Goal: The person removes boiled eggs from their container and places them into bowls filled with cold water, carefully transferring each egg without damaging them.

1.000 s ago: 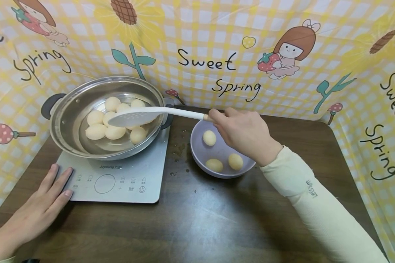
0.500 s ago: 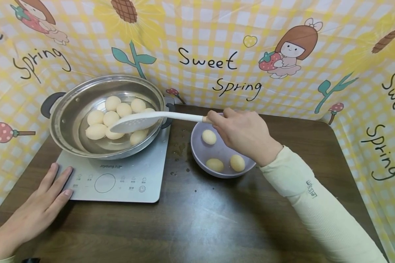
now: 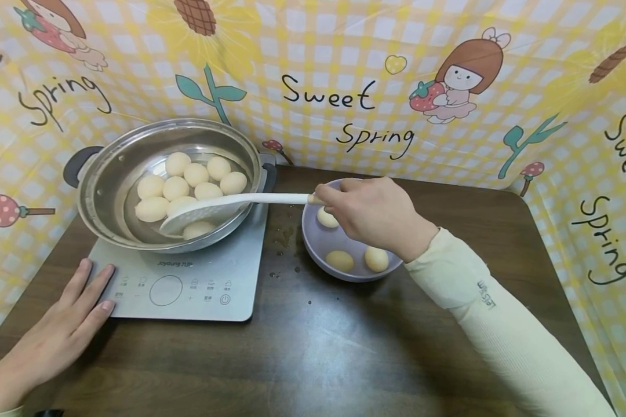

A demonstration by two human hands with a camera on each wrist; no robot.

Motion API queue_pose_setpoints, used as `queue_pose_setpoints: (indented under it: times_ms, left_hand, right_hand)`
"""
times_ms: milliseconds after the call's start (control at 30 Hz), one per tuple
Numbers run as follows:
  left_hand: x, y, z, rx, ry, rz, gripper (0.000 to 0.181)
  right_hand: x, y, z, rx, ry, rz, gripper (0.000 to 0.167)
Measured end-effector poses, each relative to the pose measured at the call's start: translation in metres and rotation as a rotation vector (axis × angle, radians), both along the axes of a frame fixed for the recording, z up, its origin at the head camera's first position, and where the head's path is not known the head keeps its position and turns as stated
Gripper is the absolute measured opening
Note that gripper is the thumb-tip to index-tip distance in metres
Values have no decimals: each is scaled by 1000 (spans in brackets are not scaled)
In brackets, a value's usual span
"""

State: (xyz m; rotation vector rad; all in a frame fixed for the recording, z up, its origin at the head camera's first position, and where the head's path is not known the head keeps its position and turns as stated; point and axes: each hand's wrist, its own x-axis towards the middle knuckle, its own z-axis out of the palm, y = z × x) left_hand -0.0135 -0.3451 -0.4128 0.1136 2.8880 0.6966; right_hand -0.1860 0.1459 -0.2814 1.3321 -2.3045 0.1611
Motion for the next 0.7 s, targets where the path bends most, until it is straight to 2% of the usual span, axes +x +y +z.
queue_pose_setpoints:
  times_ms: [200, 533, 700]
  left_hand:
    - [1, -1, 0, 7, -5, 2, 64]
    - [1, -1, -2, 14, 2, -4, 64]
    - [1, -1, -1, 10, -3, 0, 64]
  right_hand:
    - [0, -9, 0, 6, -58, 37, 20]
    - [1, -26, 1, 51, -262, 33, 10]
    - [-1, -29, 4, 85, -329, 38, 6]
